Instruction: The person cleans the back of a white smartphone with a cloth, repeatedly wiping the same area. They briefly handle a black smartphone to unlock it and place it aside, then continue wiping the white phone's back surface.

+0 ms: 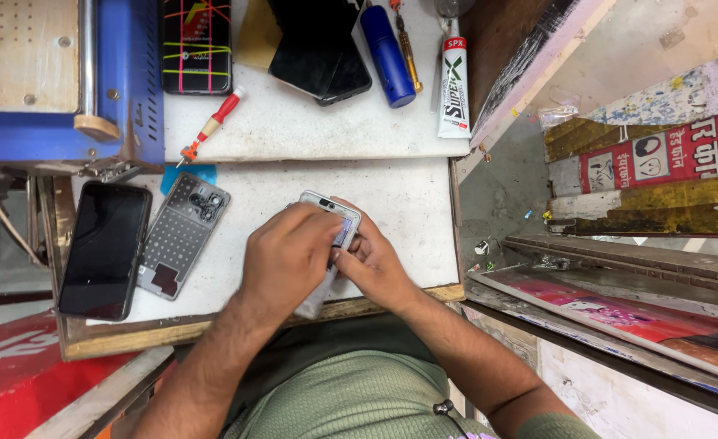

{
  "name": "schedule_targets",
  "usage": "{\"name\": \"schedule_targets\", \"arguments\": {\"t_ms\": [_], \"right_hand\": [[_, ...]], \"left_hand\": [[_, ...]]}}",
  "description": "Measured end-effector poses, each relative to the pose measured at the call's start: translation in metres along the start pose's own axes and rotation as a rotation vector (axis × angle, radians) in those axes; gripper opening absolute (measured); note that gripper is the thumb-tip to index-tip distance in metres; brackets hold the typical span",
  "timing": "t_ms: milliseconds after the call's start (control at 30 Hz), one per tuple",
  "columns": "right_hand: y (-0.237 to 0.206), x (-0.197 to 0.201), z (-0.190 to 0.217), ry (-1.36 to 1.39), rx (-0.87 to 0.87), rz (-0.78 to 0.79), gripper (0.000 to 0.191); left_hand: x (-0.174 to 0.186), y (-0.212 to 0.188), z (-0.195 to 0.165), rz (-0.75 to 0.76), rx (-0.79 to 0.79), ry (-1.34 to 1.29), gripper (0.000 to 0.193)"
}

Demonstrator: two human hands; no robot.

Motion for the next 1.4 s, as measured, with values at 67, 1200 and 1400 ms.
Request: {"name": "schedule_targets", "arguments": {"t_ms": [67,1200,1400], "right_hand": [[0.001,0.007,-0.004,0.095,-0.062,-0.053,0.070],[0.001,0.003,-0.006,-0.090,0.024,0.038,0.069],[0.001,0.005,-0.005,-0.127,0.032,0.017,0.069]], "left_hand": [[0.004,-0.007,0.007,-0.022,0.125,-0.051,0.016],[-0.027,-0.008,0.024,-0.008,0.441,-0.288,0.009],[-0.031,-0.012,0.027,-0.047,0.462,-0.269,0.008]]}}
Point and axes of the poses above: each hand's wrist, its own y-axis towards the middle knuckle, its own x-axis out of the back of the hand, z = x × y, the point moved 8 cm from there along y, towards the middle knuckle, and after that the axes turned 3 degrees about x, right-handed, at the moved point
